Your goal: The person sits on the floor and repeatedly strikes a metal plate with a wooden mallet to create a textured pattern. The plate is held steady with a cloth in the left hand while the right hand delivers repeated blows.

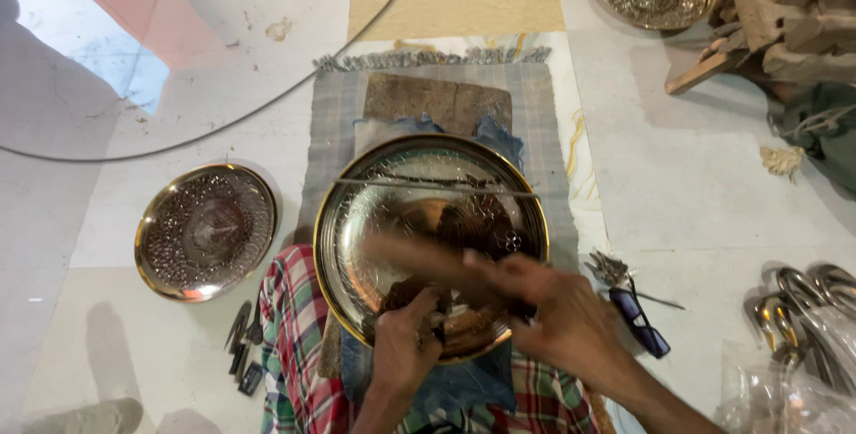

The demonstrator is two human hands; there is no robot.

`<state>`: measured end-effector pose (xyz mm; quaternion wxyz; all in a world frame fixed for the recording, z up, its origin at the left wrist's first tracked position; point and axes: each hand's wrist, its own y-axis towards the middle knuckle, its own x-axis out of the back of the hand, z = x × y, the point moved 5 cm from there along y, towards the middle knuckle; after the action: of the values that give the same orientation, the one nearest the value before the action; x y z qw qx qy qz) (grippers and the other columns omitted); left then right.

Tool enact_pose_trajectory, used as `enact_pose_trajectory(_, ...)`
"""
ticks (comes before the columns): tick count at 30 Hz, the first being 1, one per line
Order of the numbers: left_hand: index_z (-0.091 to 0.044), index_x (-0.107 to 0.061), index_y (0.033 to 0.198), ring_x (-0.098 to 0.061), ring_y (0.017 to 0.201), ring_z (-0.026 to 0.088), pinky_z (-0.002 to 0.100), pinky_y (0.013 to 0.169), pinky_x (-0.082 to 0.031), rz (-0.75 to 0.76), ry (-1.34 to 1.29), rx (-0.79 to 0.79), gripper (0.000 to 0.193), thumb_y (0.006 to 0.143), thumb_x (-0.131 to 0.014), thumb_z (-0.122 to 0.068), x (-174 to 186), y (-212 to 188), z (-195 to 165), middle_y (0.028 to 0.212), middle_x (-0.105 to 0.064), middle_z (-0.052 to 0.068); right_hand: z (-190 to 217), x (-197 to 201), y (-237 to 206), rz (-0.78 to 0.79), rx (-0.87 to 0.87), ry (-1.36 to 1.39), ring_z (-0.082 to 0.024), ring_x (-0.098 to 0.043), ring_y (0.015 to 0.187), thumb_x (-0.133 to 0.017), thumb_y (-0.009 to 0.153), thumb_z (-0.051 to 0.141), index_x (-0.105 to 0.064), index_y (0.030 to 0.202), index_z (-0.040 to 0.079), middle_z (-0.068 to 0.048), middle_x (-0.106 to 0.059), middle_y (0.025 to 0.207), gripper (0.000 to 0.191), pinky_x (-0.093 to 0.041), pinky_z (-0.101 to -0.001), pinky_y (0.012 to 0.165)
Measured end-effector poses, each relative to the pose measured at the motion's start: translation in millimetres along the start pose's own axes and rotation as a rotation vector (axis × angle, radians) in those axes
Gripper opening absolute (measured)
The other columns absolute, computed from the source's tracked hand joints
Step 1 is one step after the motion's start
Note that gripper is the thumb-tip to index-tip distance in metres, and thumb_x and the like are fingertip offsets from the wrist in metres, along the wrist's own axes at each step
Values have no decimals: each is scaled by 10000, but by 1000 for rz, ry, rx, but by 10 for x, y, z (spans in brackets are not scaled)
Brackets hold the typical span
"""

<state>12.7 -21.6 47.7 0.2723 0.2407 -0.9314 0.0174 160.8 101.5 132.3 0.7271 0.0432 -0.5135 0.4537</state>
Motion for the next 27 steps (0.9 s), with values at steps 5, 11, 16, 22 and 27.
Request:
enact_pose_trajectory(5,-23,-717,1165,-741,561,201,319,477,-578,263,12,-53,498,706,-594,128,-64,149,88,848,-782,140,-258,-215,-177,-329,41,439,-148,-774,869,-693,700,-62,-574,1478,329,-4,-736,1174,879,-626,-272,597)
enact_pose_trajectory(11,-17,-743,1137,-731,611,251,371,540,-563,452,-112,-300,495,671,-640,116,12,276,2,797,-758,165,-630,-833,-473,-613,124,653,-286,-673,1183,-672,686,-95,-558,1452,123,-191,-665,1362,804,-528,-361,949)
enact_pose_trajectory(16,-80,-765,1130,-742,719,288,380,609,-588,586,-20,-577,496,680,-639,88,-27,447,-106,904,-768,166,-822,-1227,-631,-744,26,479,-358,-669,1251,-726,706,-12,-597,1410,37,-244,-673,1310,717,-525,-421,1006)
enact_pose_trajectory(22,-129,-784,1115,-732,668,274,389,575,-562,902,83,-570,473,695,-704,72,-205,516,-129,816,-766,135,-907,-1502,-703,-593,189,68,-456,-559,1321,-717,736,197,-460,1477,-22,-267,-596,1382,815,-439,-516,1076)
enact_pose_trajectory(27,-154,-800,1102,-713,627,264,372,565,-555,1079,260,-645,516,668,-700,105,-311,507,-59,807,-779,116,-1063,-1815,-519,-348,-163,564,-424,-572,1296,-586,889,318,-405,1525,-21,-282,-568,1422,743,-448,-496,1063)
